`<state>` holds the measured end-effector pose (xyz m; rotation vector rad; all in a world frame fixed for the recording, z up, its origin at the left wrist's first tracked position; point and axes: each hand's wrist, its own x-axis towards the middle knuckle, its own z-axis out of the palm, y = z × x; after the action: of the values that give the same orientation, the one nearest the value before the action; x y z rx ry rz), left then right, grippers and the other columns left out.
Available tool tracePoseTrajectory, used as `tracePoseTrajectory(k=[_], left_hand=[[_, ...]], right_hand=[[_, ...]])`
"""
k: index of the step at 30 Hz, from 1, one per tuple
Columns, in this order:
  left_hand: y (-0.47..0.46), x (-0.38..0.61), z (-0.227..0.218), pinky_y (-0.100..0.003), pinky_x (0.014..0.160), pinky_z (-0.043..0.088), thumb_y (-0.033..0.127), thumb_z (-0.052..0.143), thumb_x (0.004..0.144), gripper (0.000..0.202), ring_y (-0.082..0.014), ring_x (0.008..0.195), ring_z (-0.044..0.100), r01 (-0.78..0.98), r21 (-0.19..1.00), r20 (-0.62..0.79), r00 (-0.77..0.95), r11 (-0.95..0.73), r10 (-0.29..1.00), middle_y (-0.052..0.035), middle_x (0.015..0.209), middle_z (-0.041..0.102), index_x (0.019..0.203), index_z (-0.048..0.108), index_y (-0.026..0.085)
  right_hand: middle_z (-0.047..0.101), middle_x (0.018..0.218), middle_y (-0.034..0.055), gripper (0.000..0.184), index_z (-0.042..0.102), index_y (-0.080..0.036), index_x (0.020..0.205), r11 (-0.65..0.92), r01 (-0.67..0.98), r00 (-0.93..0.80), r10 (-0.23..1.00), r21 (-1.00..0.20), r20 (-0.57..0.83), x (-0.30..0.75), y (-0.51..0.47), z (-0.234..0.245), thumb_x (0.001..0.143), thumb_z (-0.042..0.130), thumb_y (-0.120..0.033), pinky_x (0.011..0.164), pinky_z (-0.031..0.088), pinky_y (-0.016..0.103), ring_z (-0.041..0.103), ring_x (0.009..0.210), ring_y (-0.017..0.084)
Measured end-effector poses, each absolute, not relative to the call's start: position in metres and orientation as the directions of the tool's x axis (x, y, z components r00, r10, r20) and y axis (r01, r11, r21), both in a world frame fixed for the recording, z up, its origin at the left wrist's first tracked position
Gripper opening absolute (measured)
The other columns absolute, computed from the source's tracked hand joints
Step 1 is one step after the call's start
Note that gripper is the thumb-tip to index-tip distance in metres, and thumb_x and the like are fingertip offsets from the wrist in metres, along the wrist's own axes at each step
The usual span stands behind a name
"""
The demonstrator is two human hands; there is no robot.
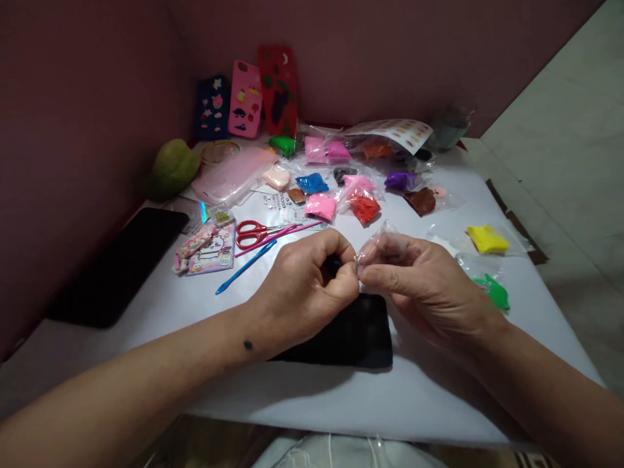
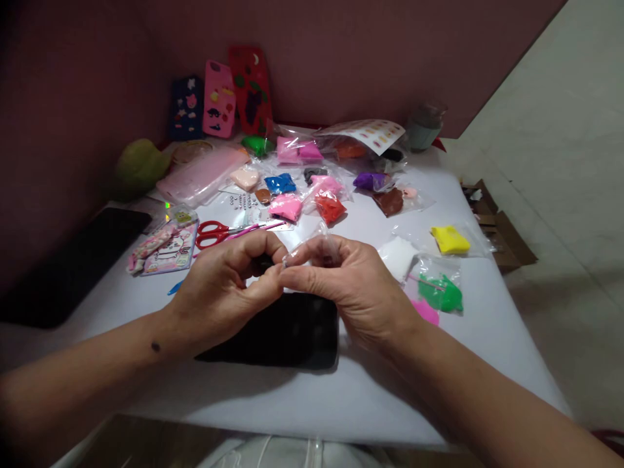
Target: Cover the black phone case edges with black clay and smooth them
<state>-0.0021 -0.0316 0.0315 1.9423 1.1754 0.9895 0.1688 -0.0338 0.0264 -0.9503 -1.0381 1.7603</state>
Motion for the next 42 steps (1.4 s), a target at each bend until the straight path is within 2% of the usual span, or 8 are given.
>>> tracePoseTrajectory(k=[4,12,20,25,32,34,37,42], left_hand=[[-0.034,-0.001,0.030,-0.021,0.059,0.041,0.011,0.053,0.078,0.009,-0.0088,0.061,0.051,0.414,0.807,0.301,0.325,-0.421,0.896,0.0026,0.068,0.057,0.073,0.055,0.018],[-0.035,0.001,0.036,-0.018,0.049,0.036,0.011,0.053,0.077,0.009,-0.0064,0.055,0.047,0.396,0.853,0.242,0.278,-0.340,0.930,0.0040,0.064,0.056,0.071,0.056,0.017],[-0.034,0.002,0.034,-0.018,0.045,0.032,0.011,0.054,0.079,0.010,-0.0048,0.050,0.040,0.359,0.878,0.230,0.264,-0.316,0.937,0.0058,0.061,0.051,0.071,0.054,0.017],[-0.035,0.003,0.035,-0.019,0.051,0.036,0.010,0.056,0.079,0.009,-0.0060,0.055,0.044,0.344,0.879,0.228,0.305,-0.331,0.924,0.0044,0.065,0.054,0.073,0.056,0.017],[-0.025,-0.003,0.037,-0.019,0.052,0.044,0.017,0.060,0.085,0.001,-0.0063,0.057,0.052,0.037,0.998,0.037,0.340,-0.053,0.940,0.0036,0.074,0.059,0.085,0.059,0.016],[-0.021,-0.006,0.034,-0.021,0.061,0.050,0.018,0.062,0.084,0.012,-0.0085,0.069,0.060,-0.063,0.998,0.029,0.361,-0.007,0.932,0.0010,0.086,0.064,0.097,0.061,0.016],[-0.018,-0.008,0.031,-0.025,0.069,0.055,0.018,0.059,0.088,0.020,-0.0115,0.075,0.064,-0.097,0.995,0.030,0.340,0.003,0.940,-0.0014,0.088,0.066,0.107,0.060,0.015],[-0.017,-0.005,0.031,-0.023,0.060,0.054,0.017,0.061,0.085,0.016,-0.0110,0.066,0.063,-0.070,0.998,0.015,0.265,0.004,0.964,0.0009,0.077,0.064,0.101,0.061,0.014]], right_hand=[[0.061,0.068,-0.0030,0.018,0.069,-0.018,0.065,-0.305,-0.320,-0.291,0.933,-0.897,-0.214,0.164,-0.035,0.026,0.068,0.087,-0.019,0.066,0.039,0.022,0.051,0.066,0.008],[0.055,0.064,-0.0034,0.023,0.067,-0.015,0.062,-0.467,-0.504,-0.430,0.865,-0.726,-0.259,0.163,-0.032,0.024,0.067,0.089,-0.022,0.066,0.042,0.019,0.049,0.063,0.006],[0.060,0.071,-0.0026,0.014,0.073,-0.017,0.070,-0.370,-0.456,-0.428,0.889,-0.809,-0.166,0.168,-0.031,0.020,0.081,0.080,-0.023,0.072,0.043,0.019,0.052,0.069,0.007],[0.064,0.079,0.0000,0.016,0.074,-0.016,0.071,-0.413,-0.395,-0.504,0.844,-0.821,-0.182,0.172,-0.029,0.021,0.083,0.078,-0.027,0.074,0.044,0.019,0.054,0.073,0.007],[0.061,0.082,0.0005,0.012,0.073,-0.017,0.079,-0.488,-0.524,-0.456,0.853,-0.698,-0.255,0.171,-0.025,0.019,0.080,0.079,-0.028,0.082,0.052,0.035,0.057,0.083,0.015],[0.062,0.084,0.0013,0.011,0.074,-0.019,0.089,-0.497,-0.549,-0.436,0.856,-0.672,-0.277,0.171,-0.024,0.020,0.081,0.077,-0.027,0.081,0.053,0.039,0.057,0.084,0.016],[0.065,0.083,0.0010,0.024,0.074,-0.018,0.096,-0.502,-0.584,-0.403,0.861,-0.638,-0.309,0.171,-0.023,0.021,0.074,0.080,-0.013,0.079,0.053,0.031,0.057,0.078,0.012],[0.065,0.078,0.0004,0.027,0.073,-0.015,0.091,-0.469,-0.566,-0.292,0.883,-0.678,-0.368,0.171,-0.022,0.019,0.066,0.081,-0.007,0.072,0.048,0.022,0.058,0.071,0.009]])
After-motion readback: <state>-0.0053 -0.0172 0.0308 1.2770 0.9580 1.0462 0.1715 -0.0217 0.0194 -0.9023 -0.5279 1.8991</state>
